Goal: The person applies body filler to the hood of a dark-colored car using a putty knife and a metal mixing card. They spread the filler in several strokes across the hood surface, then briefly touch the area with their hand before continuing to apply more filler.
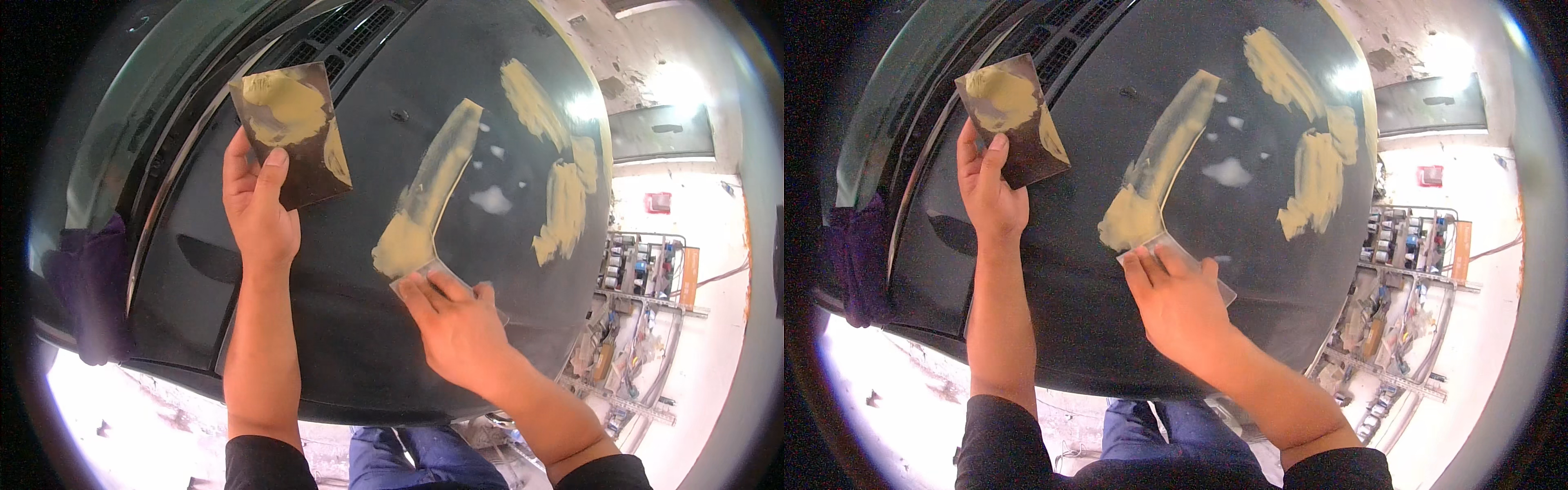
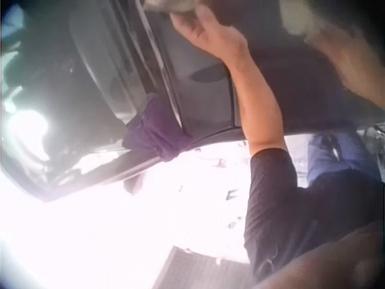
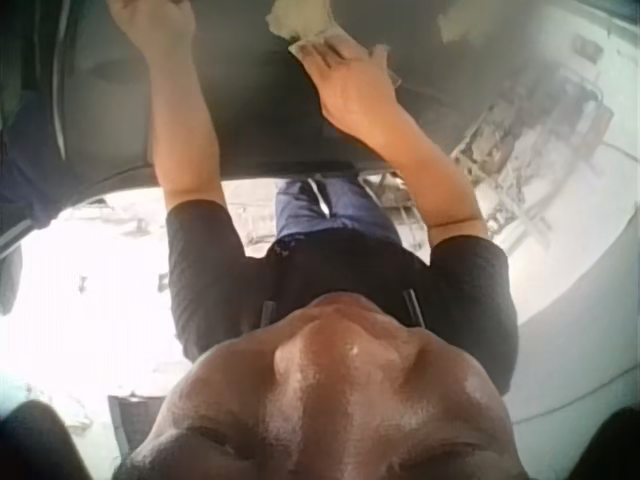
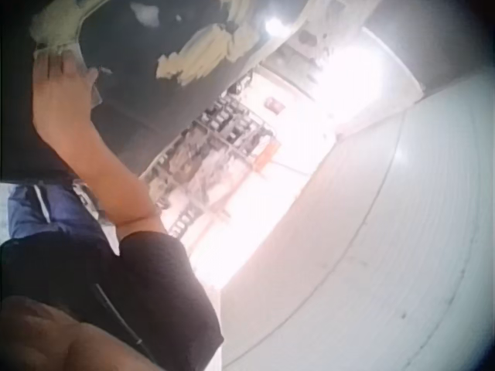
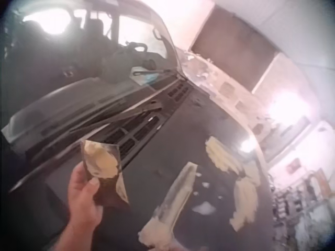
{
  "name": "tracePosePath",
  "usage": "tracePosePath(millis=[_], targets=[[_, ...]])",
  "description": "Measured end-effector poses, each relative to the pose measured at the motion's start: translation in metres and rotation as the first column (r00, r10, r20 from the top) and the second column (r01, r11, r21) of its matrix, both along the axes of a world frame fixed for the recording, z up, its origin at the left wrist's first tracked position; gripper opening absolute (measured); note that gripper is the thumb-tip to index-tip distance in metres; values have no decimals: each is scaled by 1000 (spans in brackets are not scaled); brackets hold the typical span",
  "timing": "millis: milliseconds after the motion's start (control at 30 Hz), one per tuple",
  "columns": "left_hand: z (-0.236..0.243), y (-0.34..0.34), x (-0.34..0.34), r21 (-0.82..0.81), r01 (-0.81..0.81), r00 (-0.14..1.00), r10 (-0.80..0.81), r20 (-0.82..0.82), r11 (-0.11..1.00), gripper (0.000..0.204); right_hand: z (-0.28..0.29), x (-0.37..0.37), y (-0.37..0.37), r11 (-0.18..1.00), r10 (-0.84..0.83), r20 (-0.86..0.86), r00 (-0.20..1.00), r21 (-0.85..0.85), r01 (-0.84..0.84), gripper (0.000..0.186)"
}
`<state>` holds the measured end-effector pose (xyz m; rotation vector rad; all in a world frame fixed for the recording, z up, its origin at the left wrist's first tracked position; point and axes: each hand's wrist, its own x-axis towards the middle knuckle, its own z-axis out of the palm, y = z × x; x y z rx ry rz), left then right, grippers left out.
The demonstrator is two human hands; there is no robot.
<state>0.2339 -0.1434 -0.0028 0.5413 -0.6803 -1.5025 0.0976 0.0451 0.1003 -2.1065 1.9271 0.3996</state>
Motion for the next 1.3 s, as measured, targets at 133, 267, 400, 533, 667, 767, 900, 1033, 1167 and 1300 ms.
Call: tracePosePath(millis=[133, 267, 400, 533, 667, 767, 900, 1033, 1167, 1300], targets=[[-3, -1, -1, -7, 7, 1000, -7, -10, 1000, 39, 6, -3, 15, 998, -56, 28, 998, 11, 56, 51], [0, 1, 0, 8, -6, 1000, 6, 8, 1000, 39, 22, -10, -9, 980, -170, 110, 979, -84, 180, 49], [1, -1, -2, -10, 6, 1000, -6, 9, 1000, 39, 7, 0, -39, 964, -231, 127, 965, -106, 245, 48], [2, -1, -3, -1, -28, 999, 28, 27, 1000, 38, -4, 28, -16, 970, -241, 91, 966, -22, 244, 54], [1, -2, -1, -7, -9, 999, 9, 35, 1000, 38, -12, 32, 8, 976, -197, 92, 976, -73, 204, 58], [-1, -2, -1, -13, -18, 999, 19, 29, 1000, 38, -6, 28, 18, 979, -196, 98, 976, -40, 201, 56], [-1, -1, 1, -2, -9, 1000, 9, 8, 1000, 38, 14, 13, -1, 957, -263, 91, 961, -103, 271, 49], [1, -1, -3, -10, -10, 1000, 11, 28, 1000, 37, 2, 12, -33, 946, -276, 150, 949, -132, 296, 54], [-3, -2, -1, -20, -6, 1000, 6, 4, 1000, 40, -14, 42, -12, 961, -244, 114, 963, -106, 256, 54], [1, 0, -2, -7, -7, 1000, 7, 16, 1000, 39, -19, 47, 11, 971, -221, 79, 972, -77, 227, 57]])
